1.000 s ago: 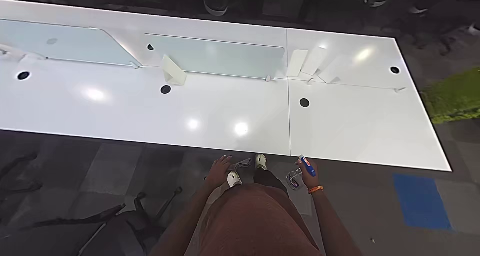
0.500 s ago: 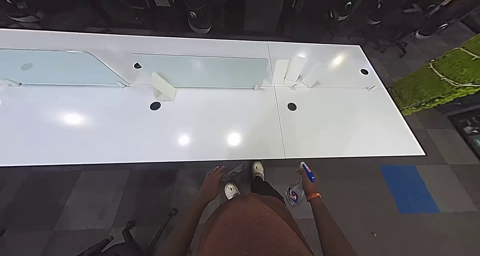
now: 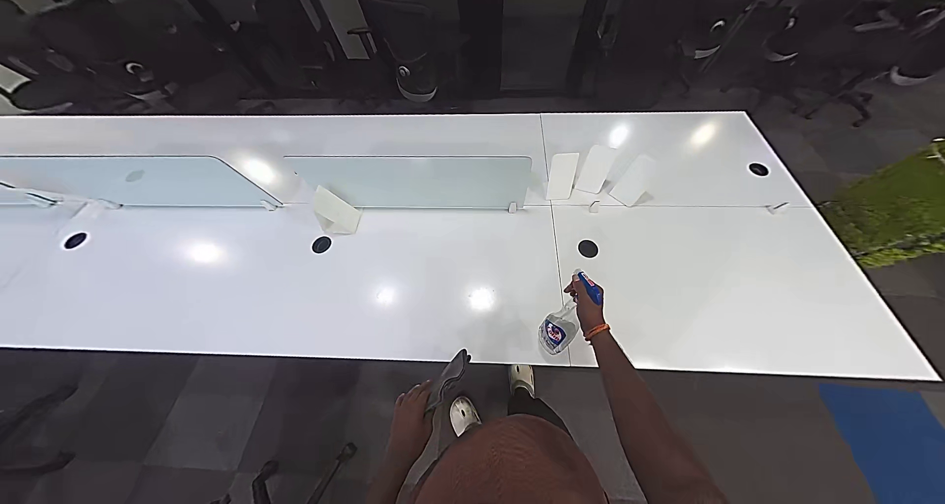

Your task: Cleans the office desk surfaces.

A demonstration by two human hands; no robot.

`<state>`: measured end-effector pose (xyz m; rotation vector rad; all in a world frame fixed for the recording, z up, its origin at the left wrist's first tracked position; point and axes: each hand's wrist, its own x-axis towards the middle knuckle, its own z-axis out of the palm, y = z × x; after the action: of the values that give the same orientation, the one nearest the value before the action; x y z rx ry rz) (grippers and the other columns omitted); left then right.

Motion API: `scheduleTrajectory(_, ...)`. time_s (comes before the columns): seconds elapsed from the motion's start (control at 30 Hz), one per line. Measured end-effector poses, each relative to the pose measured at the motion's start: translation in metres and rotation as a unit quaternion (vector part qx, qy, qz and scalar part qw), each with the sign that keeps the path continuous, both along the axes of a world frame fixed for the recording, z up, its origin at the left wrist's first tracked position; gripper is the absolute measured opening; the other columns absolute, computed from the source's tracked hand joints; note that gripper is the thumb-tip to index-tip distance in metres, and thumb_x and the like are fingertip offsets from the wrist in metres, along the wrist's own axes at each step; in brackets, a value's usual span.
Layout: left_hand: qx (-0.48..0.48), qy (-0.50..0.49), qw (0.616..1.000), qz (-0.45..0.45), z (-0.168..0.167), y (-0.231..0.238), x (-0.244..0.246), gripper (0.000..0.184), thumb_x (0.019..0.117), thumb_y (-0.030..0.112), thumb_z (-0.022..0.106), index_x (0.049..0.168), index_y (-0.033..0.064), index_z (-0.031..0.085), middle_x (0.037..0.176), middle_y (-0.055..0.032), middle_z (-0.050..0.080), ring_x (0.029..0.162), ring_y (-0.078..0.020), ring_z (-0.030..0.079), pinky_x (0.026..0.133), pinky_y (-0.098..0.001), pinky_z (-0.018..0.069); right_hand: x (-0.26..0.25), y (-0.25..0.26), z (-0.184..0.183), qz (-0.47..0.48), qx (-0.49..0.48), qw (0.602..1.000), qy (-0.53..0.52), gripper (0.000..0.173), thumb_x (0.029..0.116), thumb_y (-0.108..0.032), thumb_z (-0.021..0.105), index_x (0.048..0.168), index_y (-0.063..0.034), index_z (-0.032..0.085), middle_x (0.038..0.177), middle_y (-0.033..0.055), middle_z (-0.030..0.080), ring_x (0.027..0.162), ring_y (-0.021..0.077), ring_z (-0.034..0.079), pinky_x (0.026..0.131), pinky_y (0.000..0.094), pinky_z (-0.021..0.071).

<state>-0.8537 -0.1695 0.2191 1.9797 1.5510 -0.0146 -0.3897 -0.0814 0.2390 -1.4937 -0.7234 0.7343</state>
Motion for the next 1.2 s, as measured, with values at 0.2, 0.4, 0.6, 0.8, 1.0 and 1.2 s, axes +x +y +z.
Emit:
scheduleTrajectory(0.2, -0.043, 0.047, 0.996, 0.070, 0.017, 0.002, 0.024, 0.032, 0.0954, 0.012, 0.061, 0.125, 0.0054, 0.070, 0.132, -0.0136, 0.068, 0.125, -0.0313, 0.062, 0.114, -0.0551, 0.0385, 0.009, 0.029, -0.022, 0.133, -0.007, 0.991, 0.032, 0.027, 0.0988, -0.022, 0.051, 0.080, -0.0106, 0.066, 0.068, -0.0063, 0.064, 0.062, 0.0034, 0.057, 0.061, 0.0226, 0.0484)
scheduleTrajectory(0.4, -0.096, 0.053, 0.979, 0.174, 0.031, -0.011, 0.055, 0.029, 0.1024, 0.021, 0.056, 0.126, 0.0087, 0.068, 0.122, -0.0140, 0.071, 0.115, -0.0313, 0.067, 0.102, -0.0551, 0.0507, 0.029, 0.027, -0.035, 0.473, -0.092, 0.875, -0.049, 0.033, 0.0985, -0.033, 0.057, 0.084, -0.0054, 0.068, 0.075, -0.0022, 0.065, 0.071, 0.0044, 0.059, 0.071, 0.0277, 0.0507)
scheduleTrajectory(0.6, -0.115, 0.057, 0.970, 0.207, 0.020, -0.029, 0.073, 0.030, 0.1037, 0.025, 0.054, 0.125, 0.0090, 0.069, 0.119, -0.0141, 0.071, 0.112, -0.0312, 0.068, 0.099, -0.0560, 0.0519, 0.080, -0.005, -0.047, 0.631, -0.255, 0.696, -0.229, 0.046, 0.0982, -0.043, 0.059, 0.084, 0.0011, 0.066, 0.078, 0.0160, 0.065, 0.078, 0.0296, 0.065, 0.077, 0.0517, 0.0507)
scheduleTrajectory(0.8, -0.147, 0.059, 0.967, 0.201, 0.026, -0.024, 0.093, 0.028, 0.1003, 0.018, 0.057, 0.123, 0.0060, 0.068, 0.117, -0.0170, 0.071, 0.111, -0.0343, 0.068, 0.098, -0.0571, 0.0514, 0.152, -0.015, -0.045, 0.417, -0.210, 0.875, -0.131, 0.033, 0.0974, -0.029, 0.056, 0.094, 0.0008, 0.069, 0.084, 0.0058, 0.068, 0.078, 0.0105, 0.063, 0.078, 0.0331, 0.0532)
scheduleTrajectory(1.0, -0.170, 0.075, 0.971, 0.153, 0.024, -0.017, 0.102, 0.029, 0.1029, 0.024, 0.054, 0.120, 0.0040, 0.068, 0.112, -0.0183, 0.071, 0.108, -0.0352, 0.068, 0.095, -0.0569, 0.0518, 0.193, -0.001, -0.027, 0.203, -0.140, 0.962, -0.115, 0.035, 0.0989, -0.026, 0.050, 0.105, 0.0026, 0.069, 0.092, 0.0065, 0.071, 0.078, 0.0098, 0.064, 0.074, 0.0298, 0.0543)
scheduleTrajectory(1.2, -0.173, 0.079, 0.970, 0.153, 0.019, -0.013, 0.105, 0.031, 0.1039, 0.029, 0.052, 0.121, 0.0080, 0.068, 0.109, -0.0173, 0.072, 0.104, -0.0352, 0.069, 0.090, -0.0593, 0.0531, 0.217, 0.001, -0.025, -0.019, -0.077, 0.991, -0.110, 0.041, 0.1010, -0.024, 0.054, 0.127, 0.0077, 0.059, 0.116, 0.0177, 0.066, 0.102, 0.0148, 0.064, 0.092, 0.0306, 0.0532)
